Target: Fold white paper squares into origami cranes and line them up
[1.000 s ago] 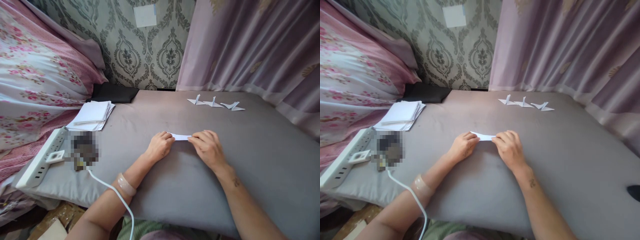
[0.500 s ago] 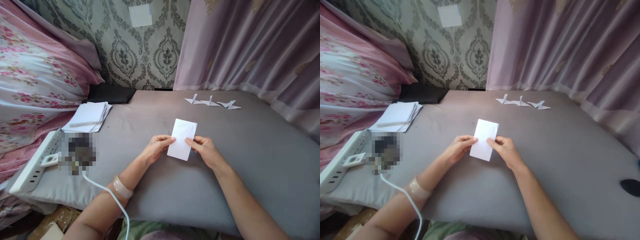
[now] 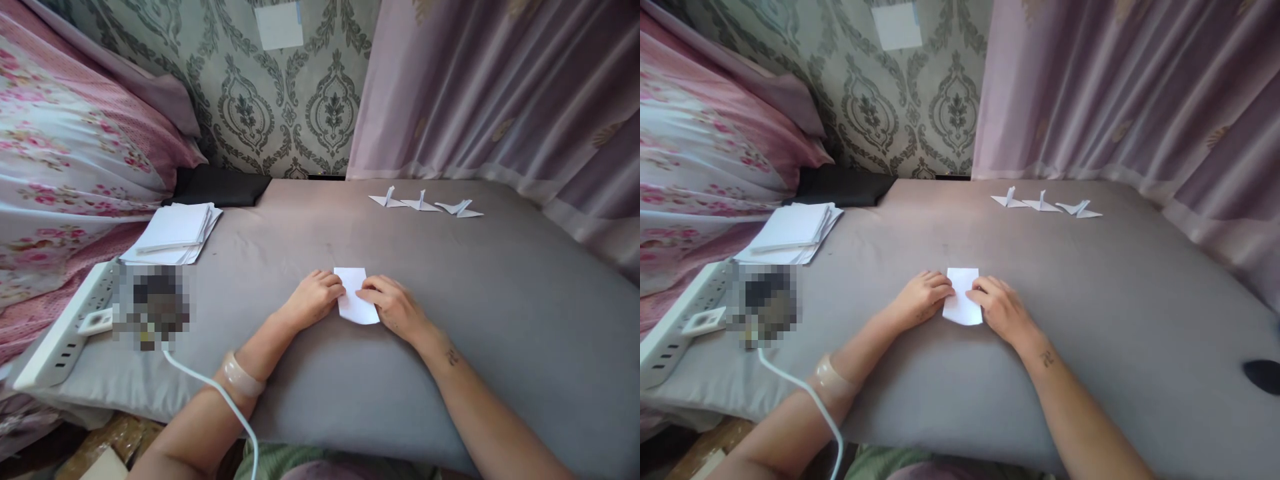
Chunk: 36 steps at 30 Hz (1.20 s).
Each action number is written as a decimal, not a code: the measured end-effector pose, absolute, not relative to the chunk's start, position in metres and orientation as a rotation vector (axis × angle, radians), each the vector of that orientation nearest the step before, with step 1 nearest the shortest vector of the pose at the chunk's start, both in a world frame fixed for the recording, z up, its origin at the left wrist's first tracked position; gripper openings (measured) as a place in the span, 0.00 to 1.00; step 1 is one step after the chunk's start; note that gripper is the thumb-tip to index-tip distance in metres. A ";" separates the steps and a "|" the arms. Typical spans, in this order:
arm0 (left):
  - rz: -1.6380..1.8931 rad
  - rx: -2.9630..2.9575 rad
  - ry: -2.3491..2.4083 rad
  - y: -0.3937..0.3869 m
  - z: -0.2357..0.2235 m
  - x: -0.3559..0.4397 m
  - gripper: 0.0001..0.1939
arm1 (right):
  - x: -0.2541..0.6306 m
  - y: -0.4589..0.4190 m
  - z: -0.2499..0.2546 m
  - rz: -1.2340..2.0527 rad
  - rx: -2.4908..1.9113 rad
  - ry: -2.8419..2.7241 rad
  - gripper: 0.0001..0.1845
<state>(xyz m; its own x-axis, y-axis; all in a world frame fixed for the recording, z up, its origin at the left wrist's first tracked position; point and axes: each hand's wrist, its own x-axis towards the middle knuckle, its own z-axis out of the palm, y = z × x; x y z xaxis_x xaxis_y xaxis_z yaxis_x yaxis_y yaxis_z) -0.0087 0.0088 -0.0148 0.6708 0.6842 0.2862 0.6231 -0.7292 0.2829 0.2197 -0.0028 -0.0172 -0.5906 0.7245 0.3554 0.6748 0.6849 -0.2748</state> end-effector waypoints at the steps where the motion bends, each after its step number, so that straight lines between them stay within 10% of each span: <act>1: 0.525 2.683 1.053 0.008 -0.015 -0.009 0.13 | 0.220 -0.003 -0.019 0.180 -1.103 -2.487 0.18; 12: 0.780 2.037 1.468 0.003 -0.029 0.006 0.15 | 0.213 0.000 -0.022 0.665 -1.525 -2.068 0.15; 36: 0.707 1.972 1.658 0.007 -0.028 0.018 0.12 | 0.204 0.012 -0.033 0.517 -1.717 -1.943 0.18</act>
